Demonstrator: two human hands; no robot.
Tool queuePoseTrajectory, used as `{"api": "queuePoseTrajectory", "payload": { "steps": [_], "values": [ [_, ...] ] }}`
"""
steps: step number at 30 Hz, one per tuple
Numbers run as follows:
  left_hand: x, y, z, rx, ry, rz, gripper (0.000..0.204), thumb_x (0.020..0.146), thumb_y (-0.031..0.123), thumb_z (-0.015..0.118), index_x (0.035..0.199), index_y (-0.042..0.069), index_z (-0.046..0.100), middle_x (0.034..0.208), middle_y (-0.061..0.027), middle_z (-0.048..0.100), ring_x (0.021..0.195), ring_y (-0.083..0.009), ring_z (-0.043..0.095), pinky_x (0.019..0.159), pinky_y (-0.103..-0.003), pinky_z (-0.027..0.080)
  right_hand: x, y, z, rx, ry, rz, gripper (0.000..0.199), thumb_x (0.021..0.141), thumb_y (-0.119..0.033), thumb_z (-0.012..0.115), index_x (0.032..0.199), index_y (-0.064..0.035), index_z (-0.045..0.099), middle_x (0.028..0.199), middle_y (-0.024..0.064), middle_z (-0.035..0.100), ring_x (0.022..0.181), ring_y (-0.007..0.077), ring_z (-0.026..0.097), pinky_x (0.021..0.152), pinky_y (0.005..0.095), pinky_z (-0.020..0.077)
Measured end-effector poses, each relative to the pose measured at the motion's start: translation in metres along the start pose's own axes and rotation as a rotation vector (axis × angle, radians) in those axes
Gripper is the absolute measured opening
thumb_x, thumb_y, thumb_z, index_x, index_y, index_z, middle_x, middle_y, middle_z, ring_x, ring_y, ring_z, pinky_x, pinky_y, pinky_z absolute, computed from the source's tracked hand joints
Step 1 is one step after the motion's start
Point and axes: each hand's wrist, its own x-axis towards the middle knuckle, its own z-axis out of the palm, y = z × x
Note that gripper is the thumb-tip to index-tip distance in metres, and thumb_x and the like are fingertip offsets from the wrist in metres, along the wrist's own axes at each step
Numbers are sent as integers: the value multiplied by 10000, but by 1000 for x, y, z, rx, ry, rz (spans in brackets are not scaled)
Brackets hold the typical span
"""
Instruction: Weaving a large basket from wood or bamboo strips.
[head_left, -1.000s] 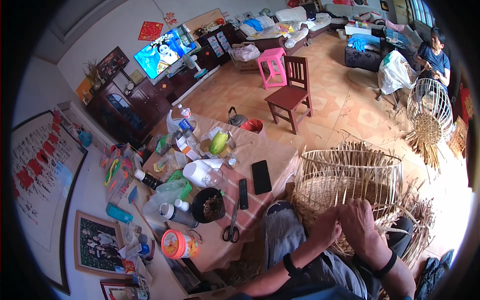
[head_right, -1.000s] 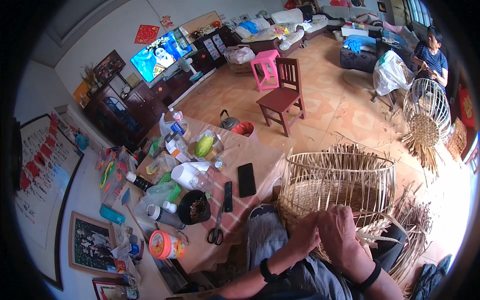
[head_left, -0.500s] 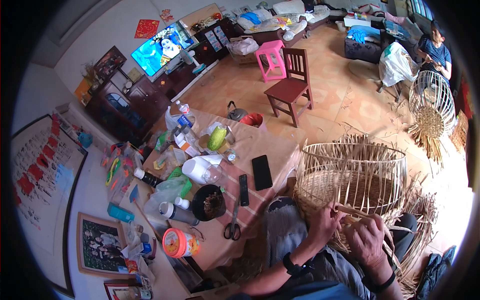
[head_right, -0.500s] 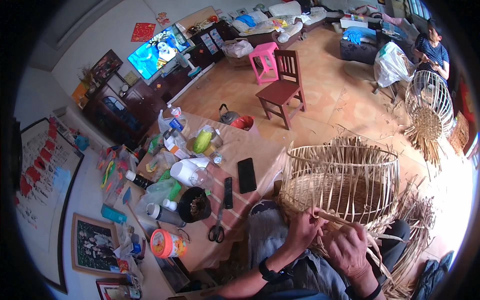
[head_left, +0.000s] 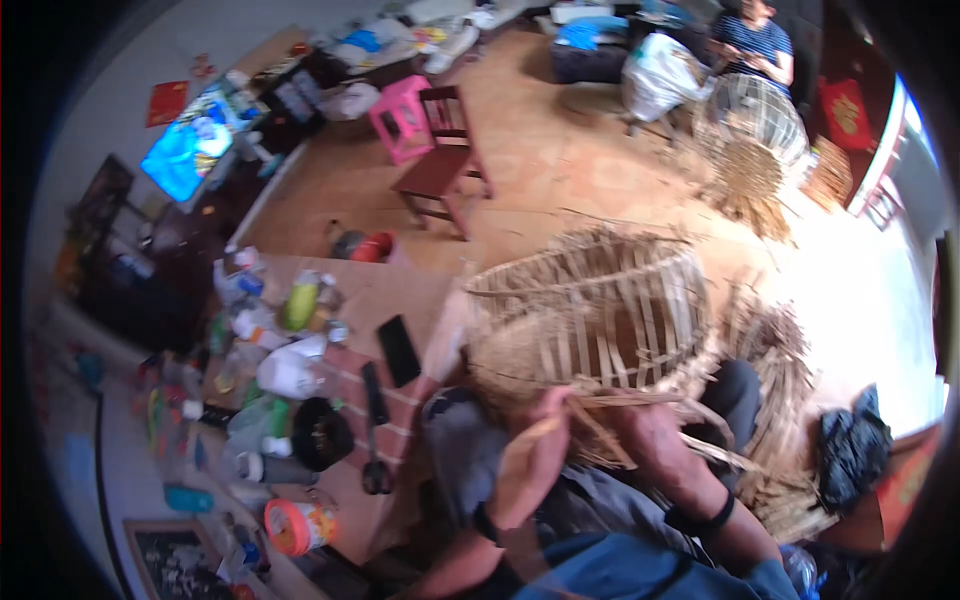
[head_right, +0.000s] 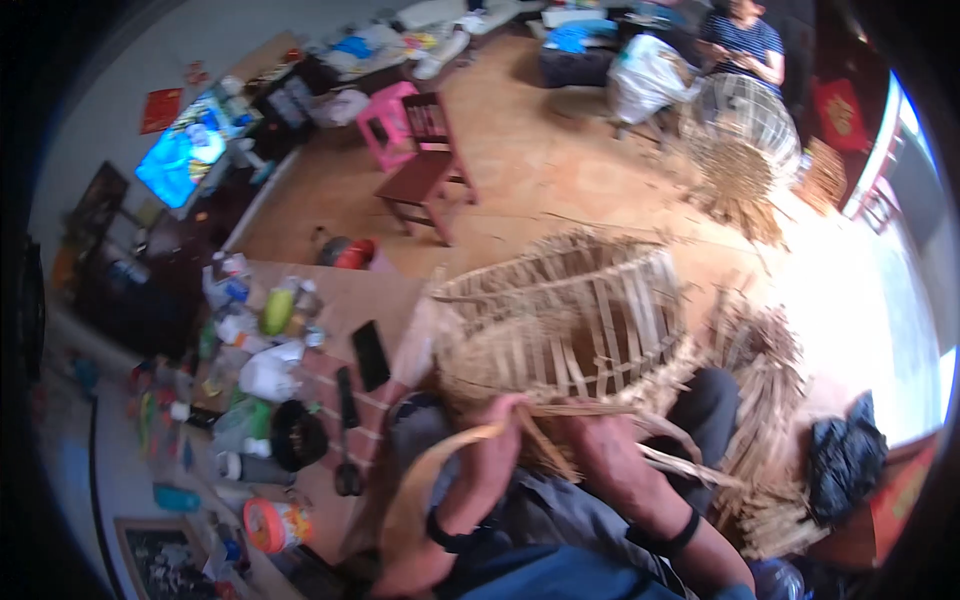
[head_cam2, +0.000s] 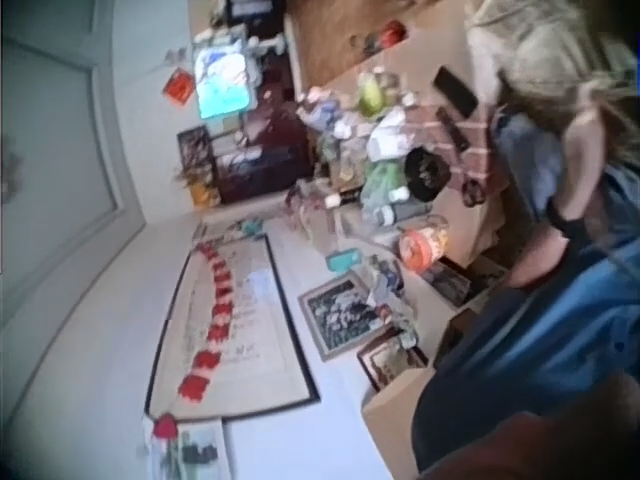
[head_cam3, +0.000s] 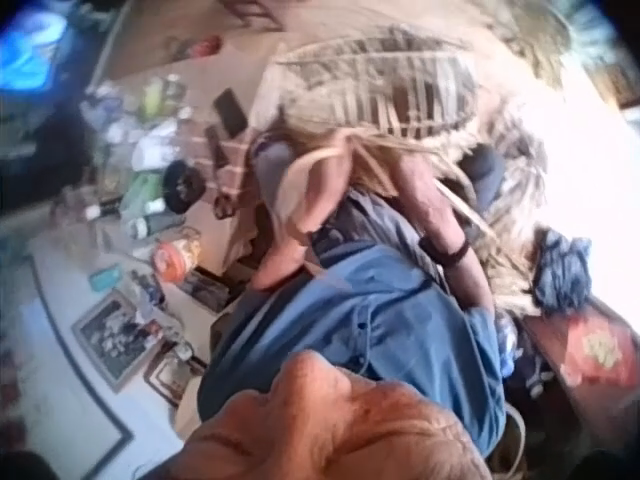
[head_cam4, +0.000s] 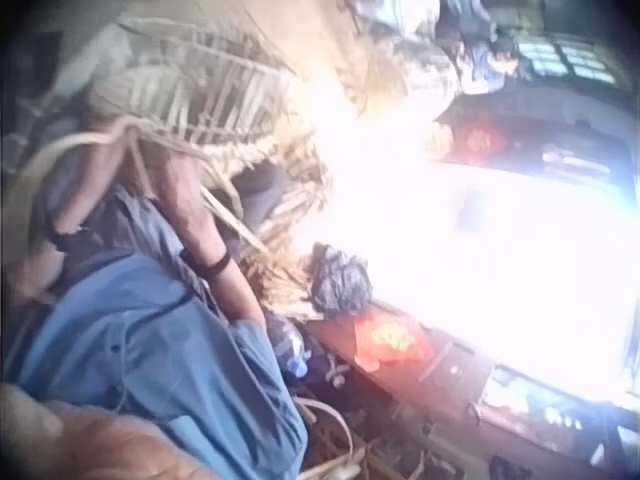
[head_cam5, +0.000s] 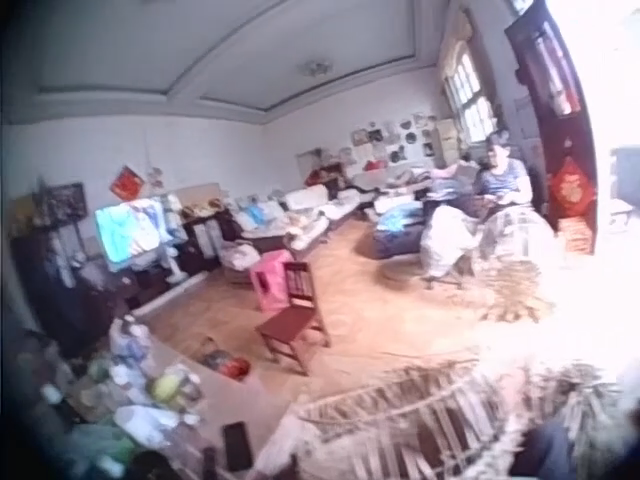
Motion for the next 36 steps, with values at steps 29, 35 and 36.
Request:
{"api": "queuePoseTrajectory", "payload": {
  "steps": [29, 35, 36],
  "values": [
    [17, -18, 11, -641, -297, -156, 152, 906, 28, 609, 1047, 37, 551, 771, -43, 561, 684, -137, 549, 603, -319, 445, 11, 2, 21, -244, 338, -163, 476, 845, -306, 734, 1235, -62, 614, 857, 105, 546, 742, 292, 612, 656, 435, 470],
    [11, -2, 27, -606, -127, -330, 73, 937, 6, 571, 980, 64, 582, 727, 11, 521, 672, -57, 513, 583, -265, 419, 5, 3, 23, -250, 324, -172, 508, 860, -305, 700, 1293, -54, 609, 900, 138, 563, 834, 332, 624, 717, 479, 464],
    [10, -1, 28, -590, -137, -380, 73, 937, 6, 571, 980, 64, 582, 727, 11, 521, 672, -57, 513, 583, -265, 419, 4, 3, 24, -281, 293, -125, 507, 864, -302, 690, 1299, -55, 609, 920, 142, 568, 845, 342, 626, 722, 484, 462]
  ]
}}
